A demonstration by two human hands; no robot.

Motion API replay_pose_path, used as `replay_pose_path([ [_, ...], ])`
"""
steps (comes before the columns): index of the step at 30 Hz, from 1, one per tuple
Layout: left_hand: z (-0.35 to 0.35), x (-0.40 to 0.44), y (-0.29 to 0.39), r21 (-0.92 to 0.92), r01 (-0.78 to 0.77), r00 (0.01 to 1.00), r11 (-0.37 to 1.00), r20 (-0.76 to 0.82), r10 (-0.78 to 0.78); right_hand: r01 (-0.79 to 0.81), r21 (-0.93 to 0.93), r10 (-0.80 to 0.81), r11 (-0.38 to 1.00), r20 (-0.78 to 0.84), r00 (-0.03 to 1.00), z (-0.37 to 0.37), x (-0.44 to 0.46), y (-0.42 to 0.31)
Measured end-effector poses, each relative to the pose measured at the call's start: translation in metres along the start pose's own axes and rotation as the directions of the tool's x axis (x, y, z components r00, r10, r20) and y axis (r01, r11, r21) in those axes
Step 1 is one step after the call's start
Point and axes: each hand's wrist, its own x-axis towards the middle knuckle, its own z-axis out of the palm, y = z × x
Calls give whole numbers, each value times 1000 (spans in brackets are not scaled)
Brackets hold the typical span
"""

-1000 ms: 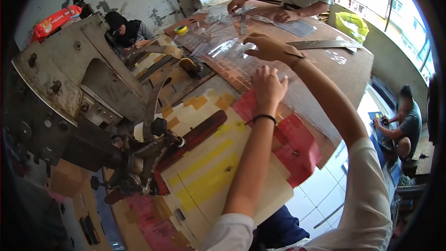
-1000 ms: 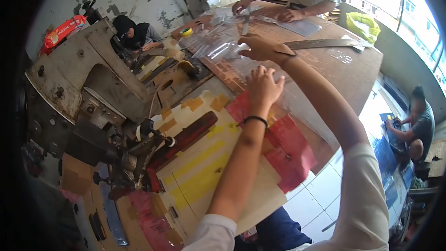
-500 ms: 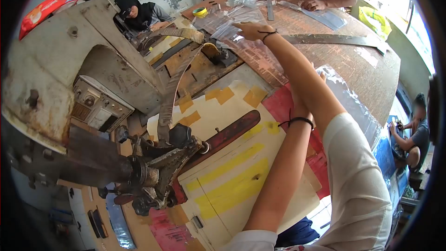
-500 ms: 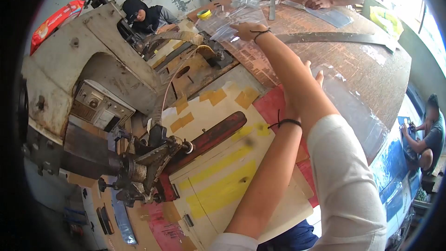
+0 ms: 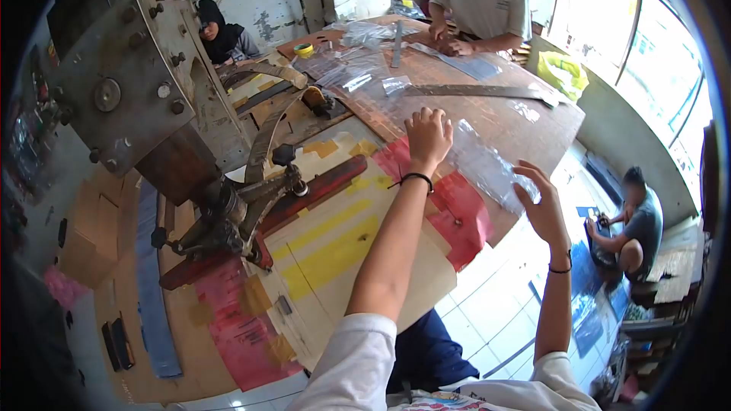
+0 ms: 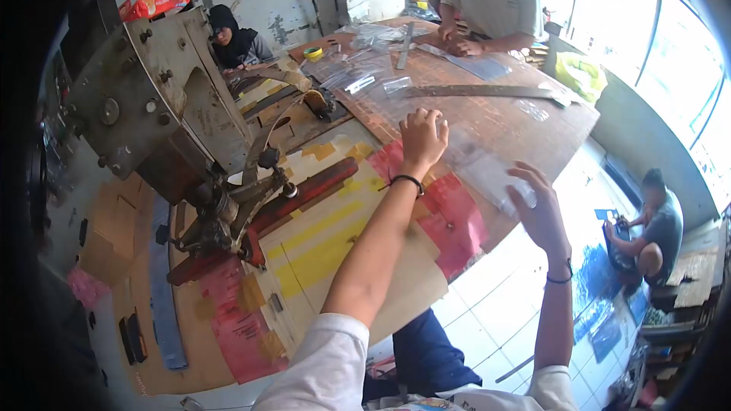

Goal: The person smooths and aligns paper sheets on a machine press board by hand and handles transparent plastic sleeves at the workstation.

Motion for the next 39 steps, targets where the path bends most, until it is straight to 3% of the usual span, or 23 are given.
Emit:
replay_pose_path([
  [1,-6,-6,4,-26,-13,1000,1000,13,13,-50,-14,48,999,-89,995,1,-19,37],
  [3,-24,-25,24,-124,-12,984,992,174,33,-342,164,372,925,-218,902,5,-33,87],
  [4,-32,-36,35,-175,-4,965,985,257,50,-395,213,438,894,-226,870,10,-32,103],
  [6,-48,-62,60,-255,24,919,967,387,80,-483,605,577,633,46,815,9,-36,104],
  [7,-52,-74,70,-230,-8,902,973,419,107,-513,689,578,512,165,799,11,-31,105],
  [8,-57,-87,78,-201,-45,883,979,450,133,-482,735,580,477,150,801,22,-27,112],
  [10,-70,-99,89,-189,-48,821,981,552,147,-503,694,603,516,122,788,25,-27,94],
  [12,-73,-113,96,-186,-62,836,981,527,152,-504,652,628,567,55,776,29,-31,84],
  [15,-84,-126,112,-198,-44,831,979,537,146,-566,595,598,570,171,783,23,-43,89],
  [16,-88,-131,117,-203,-29,824,979,549,138,-547,583,609,601,109,786,25,-48,86],
  [22,-99,-146,134,-243,-16,866,970,482,135,-475,521,518,709,72,852,-1,-41,81],
  [25,-97,-141,143,-138,76,890,987,455,-5,-416,472,452,777,42,891,2,-1,78],
  [26,-93,-141,145,-107,30,912,994,410,17,-397,444,430,803,29,902,6,14,81],
  [28,-78,-143,143,-36,-62,946,997,316,70,-260,17,259,966,40,965,22,53,104],
  [29,-72,-144,142,-16,-98,951,995,292,98,-158,-202,176,967,77,981,26,64,105],
  [31,-62,-143,139,29,-165,958,986,242,154,-202,-343,293,917,237,926,36,77,100],
  [32,-63,-141,139,-3,-148,957,989,250,144,-164,-417,265,894,198,944,36,72,78],
  [35,-64,-142,135,-81,-108,959,991,253,125,-320,-429,374,845,47,926,47,72,67],
  [36,-63,-143,135,-98,-103,965,990,231,124,-387,-402,494,830,210,844,40,80,66],
  [39,-65,-145,138,-139,-78,972,987,208,106,-403,-310,500,861,373,781,33,85,59],
])
